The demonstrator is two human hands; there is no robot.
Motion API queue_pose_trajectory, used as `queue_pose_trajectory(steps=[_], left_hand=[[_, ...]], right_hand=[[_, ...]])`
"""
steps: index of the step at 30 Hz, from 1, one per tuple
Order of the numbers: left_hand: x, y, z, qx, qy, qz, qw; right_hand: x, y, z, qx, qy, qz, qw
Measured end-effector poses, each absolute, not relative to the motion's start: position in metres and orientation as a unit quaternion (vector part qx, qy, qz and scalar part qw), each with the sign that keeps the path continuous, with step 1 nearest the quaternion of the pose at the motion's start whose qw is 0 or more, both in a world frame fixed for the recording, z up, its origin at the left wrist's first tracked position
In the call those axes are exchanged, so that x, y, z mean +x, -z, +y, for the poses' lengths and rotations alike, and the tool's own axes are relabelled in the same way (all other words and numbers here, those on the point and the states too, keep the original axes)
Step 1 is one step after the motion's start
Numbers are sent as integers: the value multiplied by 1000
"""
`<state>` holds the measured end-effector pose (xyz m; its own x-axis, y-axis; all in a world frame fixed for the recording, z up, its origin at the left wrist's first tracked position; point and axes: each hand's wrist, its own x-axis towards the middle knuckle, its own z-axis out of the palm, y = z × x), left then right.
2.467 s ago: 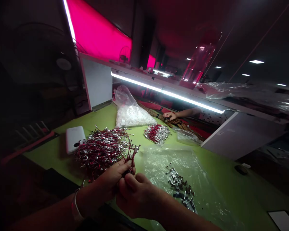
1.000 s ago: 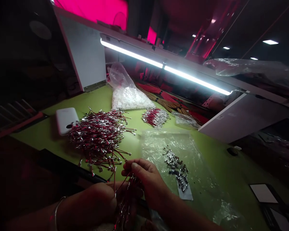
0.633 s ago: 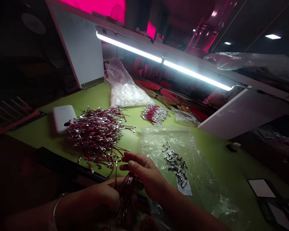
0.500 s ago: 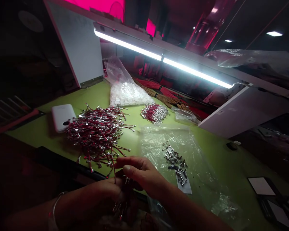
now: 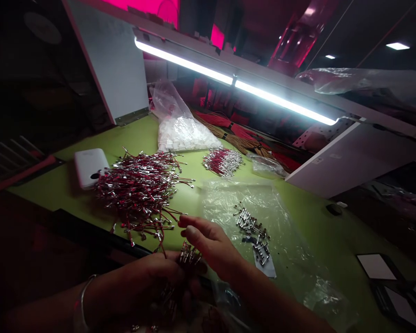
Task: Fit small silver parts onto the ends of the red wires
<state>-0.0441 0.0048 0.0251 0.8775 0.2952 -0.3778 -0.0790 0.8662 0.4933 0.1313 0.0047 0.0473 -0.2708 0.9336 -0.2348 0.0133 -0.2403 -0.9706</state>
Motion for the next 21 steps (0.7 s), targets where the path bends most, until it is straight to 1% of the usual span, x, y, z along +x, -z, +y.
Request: queue_pose_trajectory(steps=[2,4,6,9,11,14,16,18,19,21], left_hand=[[-43,-23,3,248,-98,224,937],[-43,-22,2,264,-87,237,931],[-43,-23,2,276,-87,253,923],[-42,-25,2,263,-131,261,920],[-39,-25,1,237,-143,254,927],[-37,-21,0,214,-141,247,934],[-37,-17,0,218,-137,243,935],[-38,-14,0,215,-123,235,940],[-39,-13,1,207,-119,231,943],[-39,-13,0,191,-127,230,946]], right_hand=[[130,-50,9,-445,-612,-552,351],[128,-52,10,-401,-610,-610,309],[126,-55,9,-410,-569,-651,290],[125,-57,1,-467,-484,-678,298],[126,-57,-5,-447,-491,-687,294],[131,-56,-6,-418,-550,-651,313],[136,-56,-4,-466,-535,-611,350],[142,-55,-5,-523,-490,-592,369],[144,-56,-7,-536,-474,-600,358],[148,-56,-16,-512,-469,-651,307]])
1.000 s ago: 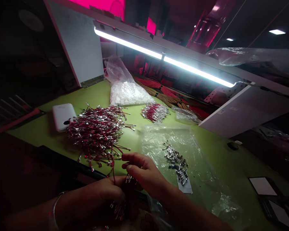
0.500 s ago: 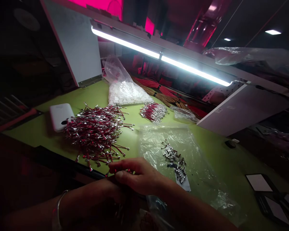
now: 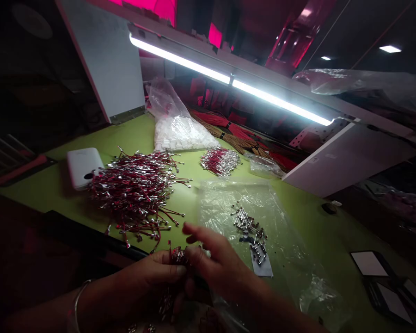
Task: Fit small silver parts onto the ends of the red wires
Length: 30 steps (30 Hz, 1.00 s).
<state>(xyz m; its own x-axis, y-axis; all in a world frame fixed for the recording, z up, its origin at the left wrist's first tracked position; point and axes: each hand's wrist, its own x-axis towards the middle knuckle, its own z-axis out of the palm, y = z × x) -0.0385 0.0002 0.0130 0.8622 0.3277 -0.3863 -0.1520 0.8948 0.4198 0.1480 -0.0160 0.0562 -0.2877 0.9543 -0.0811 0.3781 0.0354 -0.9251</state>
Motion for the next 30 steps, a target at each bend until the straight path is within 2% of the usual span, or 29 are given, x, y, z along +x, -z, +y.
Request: queue_pose_trajectory(steps=[3,8,14,20,25,30], left_hand=[[-38,-14,-2,216,-148,225,939],[-42,-10,-4,308,-138,239,910],[-40,-5,-8,292,-180,260,903],[-37,-9,-9,289,-173,284,898],[-35,-10,-8,295,-185,290,891],[-33,-12,-8,302,-184,303,885]], right_hand=[[153,-56,-32,-472,-462,-705,259],[164,-47,-49,-582,-379,-646,315],[164,-48,-58,-589,-371,-638,329],[169,-44,-61,-593,-299,-699,265],[180,-28,-67,-576,-198,-782,129],[192,-41,-69,-542,-252,-795,102]])
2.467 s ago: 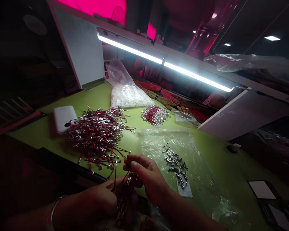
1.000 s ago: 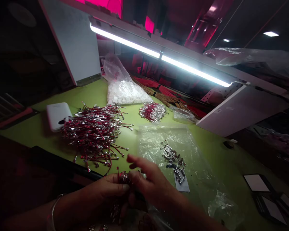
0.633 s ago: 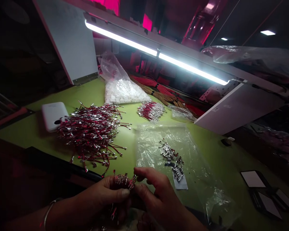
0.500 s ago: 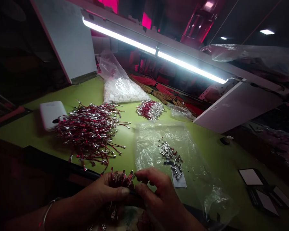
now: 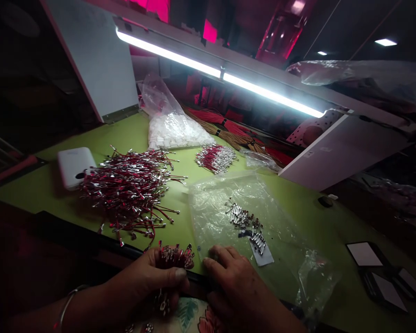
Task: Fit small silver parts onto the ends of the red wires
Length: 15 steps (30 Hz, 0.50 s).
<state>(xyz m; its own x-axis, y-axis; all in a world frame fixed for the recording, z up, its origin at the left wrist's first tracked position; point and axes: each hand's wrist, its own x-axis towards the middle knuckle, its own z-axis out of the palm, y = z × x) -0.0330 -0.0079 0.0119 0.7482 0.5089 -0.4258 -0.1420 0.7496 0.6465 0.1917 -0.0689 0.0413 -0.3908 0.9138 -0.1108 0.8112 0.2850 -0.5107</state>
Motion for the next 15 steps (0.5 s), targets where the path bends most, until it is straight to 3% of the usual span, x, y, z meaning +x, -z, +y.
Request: queue_pose_trajectory(steps=[6,10,12,15], left_hand=[[-29,-15,-9,330,-156,305,879],[-32,-14,-7,331,-149,282,888],[-34,-13,-7,313,-151,273,897],[-37,-12,-5,278,-149,257,914]], right_hand=[[181,-65,-42,-616,-441,-589,281],[166,-61,-21,-561,-561,-525,309],[161,-59,-18,-553,-580,-505,321],[158,-62,-21,-570,-508,-553,334]])
